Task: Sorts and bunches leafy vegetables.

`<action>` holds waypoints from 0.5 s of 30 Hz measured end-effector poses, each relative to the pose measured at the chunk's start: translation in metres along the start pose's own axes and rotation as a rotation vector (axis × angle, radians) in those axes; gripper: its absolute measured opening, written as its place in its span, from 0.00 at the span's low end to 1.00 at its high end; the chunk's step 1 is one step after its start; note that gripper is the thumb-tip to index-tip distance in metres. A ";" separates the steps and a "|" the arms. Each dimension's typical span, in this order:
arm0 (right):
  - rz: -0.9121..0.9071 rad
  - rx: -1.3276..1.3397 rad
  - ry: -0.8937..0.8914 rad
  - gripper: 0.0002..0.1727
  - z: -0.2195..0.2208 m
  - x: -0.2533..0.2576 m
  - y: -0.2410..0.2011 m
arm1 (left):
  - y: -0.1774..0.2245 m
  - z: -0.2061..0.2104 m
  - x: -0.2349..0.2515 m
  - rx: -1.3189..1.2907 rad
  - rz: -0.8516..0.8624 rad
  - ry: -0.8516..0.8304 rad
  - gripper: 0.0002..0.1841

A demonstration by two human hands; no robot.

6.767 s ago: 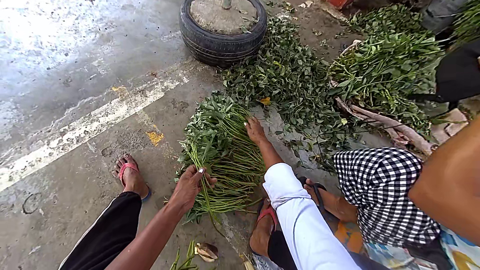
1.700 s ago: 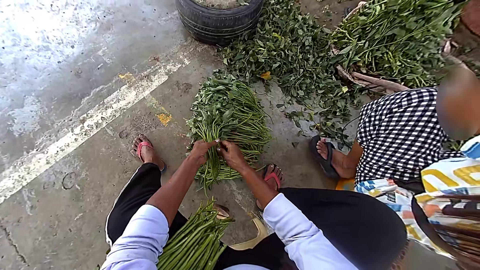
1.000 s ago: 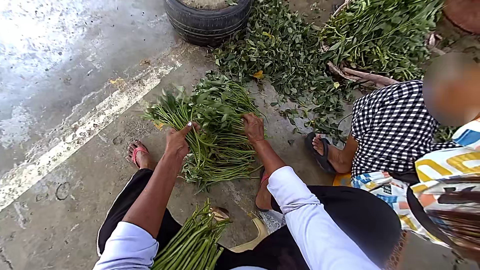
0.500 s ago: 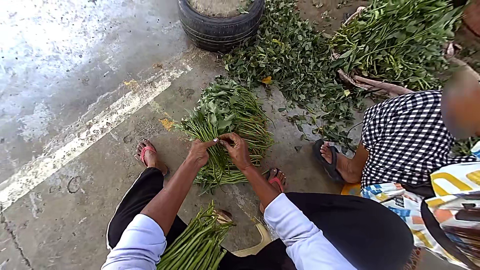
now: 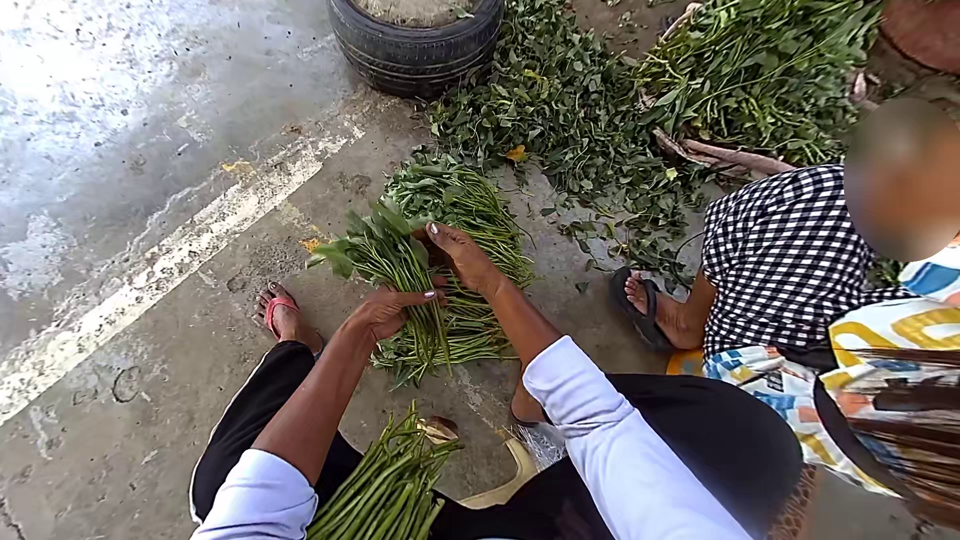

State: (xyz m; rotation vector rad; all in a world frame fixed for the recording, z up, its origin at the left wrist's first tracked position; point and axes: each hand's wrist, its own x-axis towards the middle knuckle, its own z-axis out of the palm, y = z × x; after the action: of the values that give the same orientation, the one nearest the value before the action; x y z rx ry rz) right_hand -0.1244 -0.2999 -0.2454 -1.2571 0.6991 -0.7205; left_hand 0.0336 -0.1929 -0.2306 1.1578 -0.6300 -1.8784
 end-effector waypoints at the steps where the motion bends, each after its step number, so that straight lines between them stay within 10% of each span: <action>1: -0.008 -0.077 0.070 0.21 -0.008 0.006 0.004 | 0.003 -0.003 -0.001 -0.042 0.028 0.031 0.15; 9: 0.405 -1.049 0.216 0.21 -0.031 0.013 0.097 | 0.000 -0.016 0.011 -0.290 0.032 0.520 0.10; 15: 0.163 -0.845 0.301 0.13 -0.003 -0.017 0.091 | -0.009 -0.014 0.018 -0.281 0.044 0.554 0.11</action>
State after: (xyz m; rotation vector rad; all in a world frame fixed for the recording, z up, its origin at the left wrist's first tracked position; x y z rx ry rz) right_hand -0.1286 -0.2734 -0.3337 -1.8367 1.4290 -0.4844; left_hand 0.0382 -0.2030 -0.2523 1.3771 -0.0787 -1.4519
